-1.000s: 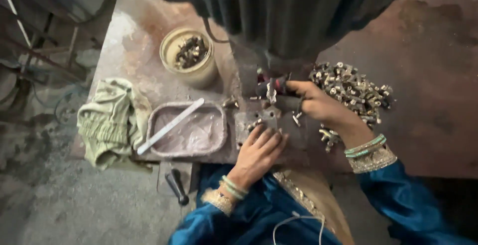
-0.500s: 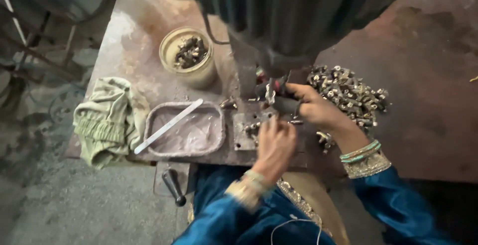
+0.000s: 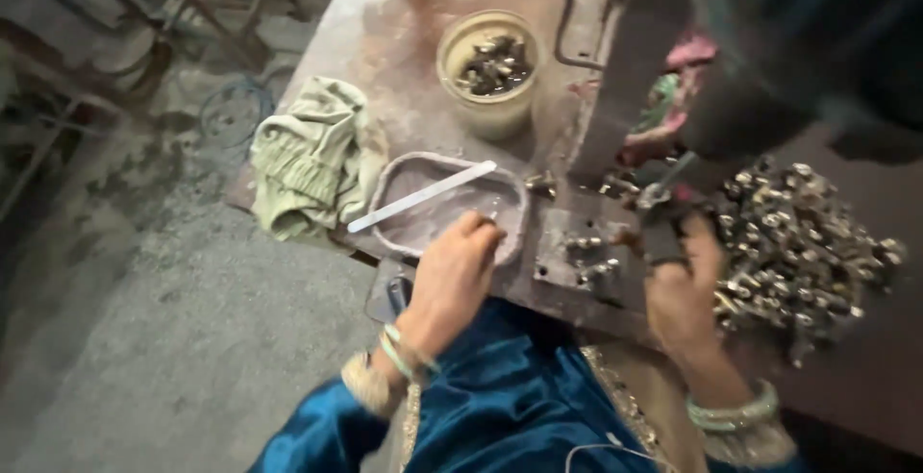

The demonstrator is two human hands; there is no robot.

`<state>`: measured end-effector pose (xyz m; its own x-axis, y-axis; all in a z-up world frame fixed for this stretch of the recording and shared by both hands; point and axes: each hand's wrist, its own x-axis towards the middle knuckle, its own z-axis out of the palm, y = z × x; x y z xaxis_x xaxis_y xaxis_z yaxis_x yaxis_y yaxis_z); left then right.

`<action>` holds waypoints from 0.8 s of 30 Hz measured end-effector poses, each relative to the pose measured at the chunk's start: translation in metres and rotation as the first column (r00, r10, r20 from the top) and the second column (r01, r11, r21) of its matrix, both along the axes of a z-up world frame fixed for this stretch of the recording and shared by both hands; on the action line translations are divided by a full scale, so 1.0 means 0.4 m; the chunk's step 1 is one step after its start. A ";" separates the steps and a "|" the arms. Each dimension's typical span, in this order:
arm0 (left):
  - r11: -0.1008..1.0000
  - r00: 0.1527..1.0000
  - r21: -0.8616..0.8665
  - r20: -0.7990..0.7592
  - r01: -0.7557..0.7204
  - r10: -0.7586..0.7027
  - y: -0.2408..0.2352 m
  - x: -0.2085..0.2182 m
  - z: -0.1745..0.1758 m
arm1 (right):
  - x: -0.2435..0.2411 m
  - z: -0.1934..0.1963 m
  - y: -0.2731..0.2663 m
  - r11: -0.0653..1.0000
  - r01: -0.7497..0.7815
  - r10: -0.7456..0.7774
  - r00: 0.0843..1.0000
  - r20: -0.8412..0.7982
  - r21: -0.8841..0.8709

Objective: Using a stationary drill press to process small brass valves or fittings at a workbench.

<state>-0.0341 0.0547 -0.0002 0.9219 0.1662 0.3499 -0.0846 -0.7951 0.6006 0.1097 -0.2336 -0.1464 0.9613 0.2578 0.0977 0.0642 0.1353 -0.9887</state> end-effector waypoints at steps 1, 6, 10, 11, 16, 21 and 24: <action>1.000 1.000 0.001 0.000 -0.016 0.016 0.020 0.006 -0.024 | -0.009 0.070 0.027 1.000 -0.016 0.016 1.000 0.000 0.001; 0.993 0.993 0.111 -0.111 0.050 -0.037 0.062 0.039 -0.081 | -0.014 0.120 0.046 0.930 -0.166 0.171 0.985 0.014 0.327; 0.983 0.986 0.167 -0.160 0.079 -0.052 0.042 0.043 -0.140 | -0.053 0.245 0.092 0.962 -0.078 0.098 0.993 -0.065 0.263; 0.979 0.981 0.188 -0.189 0.083 -0.047 0.042 0.054 -0.155 | -0.048 0.236 0.092 0.962 -0.103 0.117 0.992 -0.039 0.254; 0.997 0.979 0.001 -0.192 0.074 -0.073 0.085 0.059 -0.157 | -0.061 0.289 0.109 0.971 -0.155 0.152 0.988 0.029 0.182; 0.569 0.942 -0.812 -0.280 -0.131 -0.183 0.125 0.038 -0.138 | -0.075 0.325 0.134 0.976 -0.113 0.115 0.993 0.001 0.188; 0.352 0.965 -0.931 -0.172 -0.094 -0.198 0.056 0.002 -0.139 | -0.057 0.292 0.124 0.965 -0.159 0.143 0.986 0.091 0.209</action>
<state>-0.0334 0.0772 -0.0559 0.9598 0.1956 -0.2015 0.1406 0.2866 0.9477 0.0870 -0.1839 -0.0295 0.9006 0.3645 0.2365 0.0993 0.3574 -0.9287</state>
